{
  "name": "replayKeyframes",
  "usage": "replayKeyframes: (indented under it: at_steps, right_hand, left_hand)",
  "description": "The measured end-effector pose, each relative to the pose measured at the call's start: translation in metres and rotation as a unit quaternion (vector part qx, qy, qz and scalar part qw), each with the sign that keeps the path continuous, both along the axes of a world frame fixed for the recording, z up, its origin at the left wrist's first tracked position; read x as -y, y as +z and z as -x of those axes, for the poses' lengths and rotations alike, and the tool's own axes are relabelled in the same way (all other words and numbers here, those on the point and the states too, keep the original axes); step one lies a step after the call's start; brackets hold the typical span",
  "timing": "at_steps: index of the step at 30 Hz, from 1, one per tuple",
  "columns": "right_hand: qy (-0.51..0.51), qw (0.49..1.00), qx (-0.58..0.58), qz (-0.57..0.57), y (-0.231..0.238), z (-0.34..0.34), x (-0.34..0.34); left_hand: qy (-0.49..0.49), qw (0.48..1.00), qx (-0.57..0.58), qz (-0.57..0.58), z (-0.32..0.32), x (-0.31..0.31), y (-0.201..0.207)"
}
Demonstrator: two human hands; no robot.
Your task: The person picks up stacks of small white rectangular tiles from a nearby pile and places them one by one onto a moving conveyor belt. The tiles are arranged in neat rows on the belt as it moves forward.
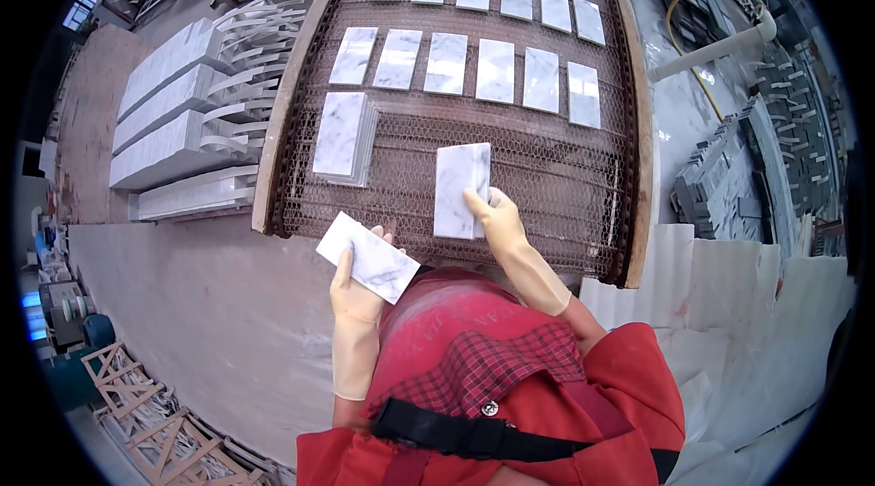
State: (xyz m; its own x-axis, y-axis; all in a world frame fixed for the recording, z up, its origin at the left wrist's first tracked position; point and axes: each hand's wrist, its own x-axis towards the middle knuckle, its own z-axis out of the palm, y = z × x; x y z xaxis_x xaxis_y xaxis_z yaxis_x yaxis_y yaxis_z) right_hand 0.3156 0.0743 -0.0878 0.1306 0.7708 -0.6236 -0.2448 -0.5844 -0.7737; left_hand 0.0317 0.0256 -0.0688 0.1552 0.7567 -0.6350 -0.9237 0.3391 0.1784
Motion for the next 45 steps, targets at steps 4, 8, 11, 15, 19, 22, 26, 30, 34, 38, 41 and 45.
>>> replayKeyframes:
  at_steps: [4,8,11,15,19,22,26,30,34,38,41,45]
  right_hand:
    - [-0.022,0.997,0.080,0.004,-0.028,-0.002,-0.012]
    - [-0.051,0.993,0.104,0.004,-0.050,-0.002,-0.008]
    - [-0.049,0.993,0.098,0.052,-0.010,-0.006,-0.007]
    - [-0.057,0.981,0.183,0.036,-0.011,-0.037,0.008]
    - [-0.047,0.977,0.193,0.076,-0.006,-0.056,0.015]
    - [-0.041,0.972,0.205,0.103,0.002,-0.060,0.018]
    - [-0.044,0.965,0.233,0.111,0.005,-0.068,0.026]
    - [0.068,0.899,0.424,0.087,0.036,-0.072,0.040]
    - [0.152,0.933,0.321,0.060,0.091,-0.050,0.056]
    - [0.338,0.934,0.102,-0.051,0.101,-0.019,0.060]
    - [0.166,0.969,-0.166,0.077,0.083,0.001,0.071]
    - [0.076,0.990,-0.111,0.041,0.069,-0.022,0.078]
  left_hand:
    - [-0.014,0.999,0.015,-0.045,0.007,0.012,-0.007]
    - [-0.027,0.997,0.054,-0.041,0.007,0.011,-0.015]
    - [-0.030,0.998,0.055,-0.030,0.007,0.013,-0.019]
    - [-0.056,0.997,0.040,-0.033,-0.003,0.008,-0.016]
    - [-0.085,0.995,0.045,-0.041,-0.010,0.006,-0.018]
    - [-0.109,0.992,0.047,-0.045,-0.015,0.005,-0.015]
    - [-0.153,0.986,0.010,-0.060,-0.020,0.006,-0.013]
    - [-0.187,0.978,-0.029,-0.085,-0.023,0.007,-0.016]
    - [-0.215,0.971,-0.033,-0.099,-0.036,-0.001,-0.006]
    - [-0.272,0.948,-0.042,-0.162,-0.063,-0.013,0.025]
    - [-0.322,0.921,-0.088,-0.200,-0.079,-0.019,0.034]
    - [-0.329,0.926,-0.114,-0.147,-0.090,-0.011,0.005]
